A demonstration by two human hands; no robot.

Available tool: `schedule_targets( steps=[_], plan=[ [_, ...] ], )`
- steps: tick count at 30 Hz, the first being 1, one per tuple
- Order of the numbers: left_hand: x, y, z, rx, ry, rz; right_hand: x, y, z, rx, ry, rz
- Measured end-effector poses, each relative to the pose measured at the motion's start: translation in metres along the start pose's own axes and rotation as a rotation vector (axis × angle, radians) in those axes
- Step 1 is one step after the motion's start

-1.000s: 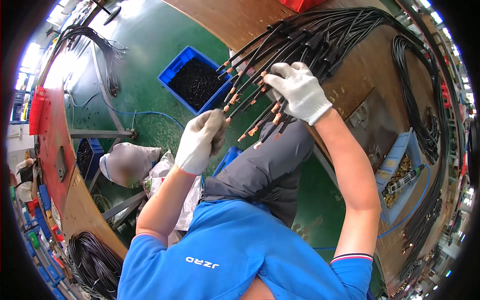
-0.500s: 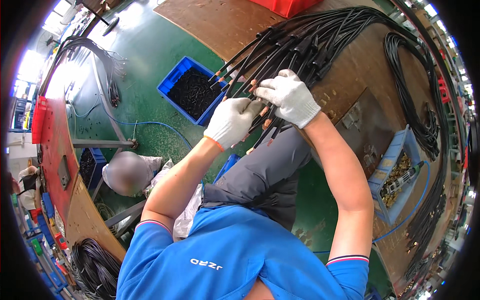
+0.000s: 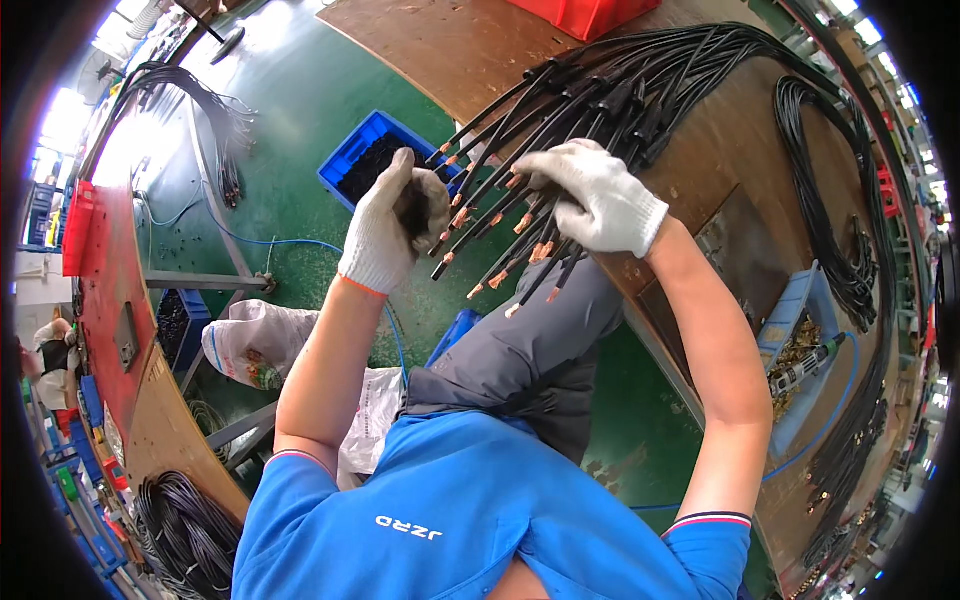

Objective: The person selects black cables from a pile and strips the ends to expose copper wires. They then insert brass ferrules onto the exposed wires and use a pneumatic crimping tool to secure them. The finished cables are placed on the table.

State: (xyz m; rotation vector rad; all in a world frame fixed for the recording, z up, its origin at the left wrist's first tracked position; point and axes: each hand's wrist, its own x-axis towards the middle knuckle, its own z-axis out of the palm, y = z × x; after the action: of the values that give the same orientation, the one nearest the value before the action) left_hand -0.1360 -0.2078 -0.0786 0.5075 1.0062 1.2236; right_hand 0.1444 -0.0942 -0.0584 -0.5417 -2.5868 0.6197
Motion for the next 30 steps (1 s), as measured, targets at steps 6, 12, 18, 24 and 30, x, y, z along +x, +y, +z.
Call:
schedule_targets(
  steps=[6,12,18,24,30],
  plan=[
    [0.016,0.006,0.031,0.563,0.111,0.081,0.033,0.018,0.017,-0.408,0.11,0.116],
    [0.04,-0.005,0.047,1.383,0.018,0.434,0.03,0.036,0.026,-0.363,0.204,-0.017],
    [0.037,0.003,0.056,1.444,-0.024,0.348,0.028,0.036,0.022,-0.281,0.238,-0.043],
    [-0.01,0.023,0.013,0.706,0.118,0.005,0.027,0.029,0.02,-0.381,0.278,-0.1],
    [-0.037,-0.015,-0.05,-0.074,0.005,-0.017,0.021,0.011,0.029,-0.311,0.085,-0.168]
  ],
)
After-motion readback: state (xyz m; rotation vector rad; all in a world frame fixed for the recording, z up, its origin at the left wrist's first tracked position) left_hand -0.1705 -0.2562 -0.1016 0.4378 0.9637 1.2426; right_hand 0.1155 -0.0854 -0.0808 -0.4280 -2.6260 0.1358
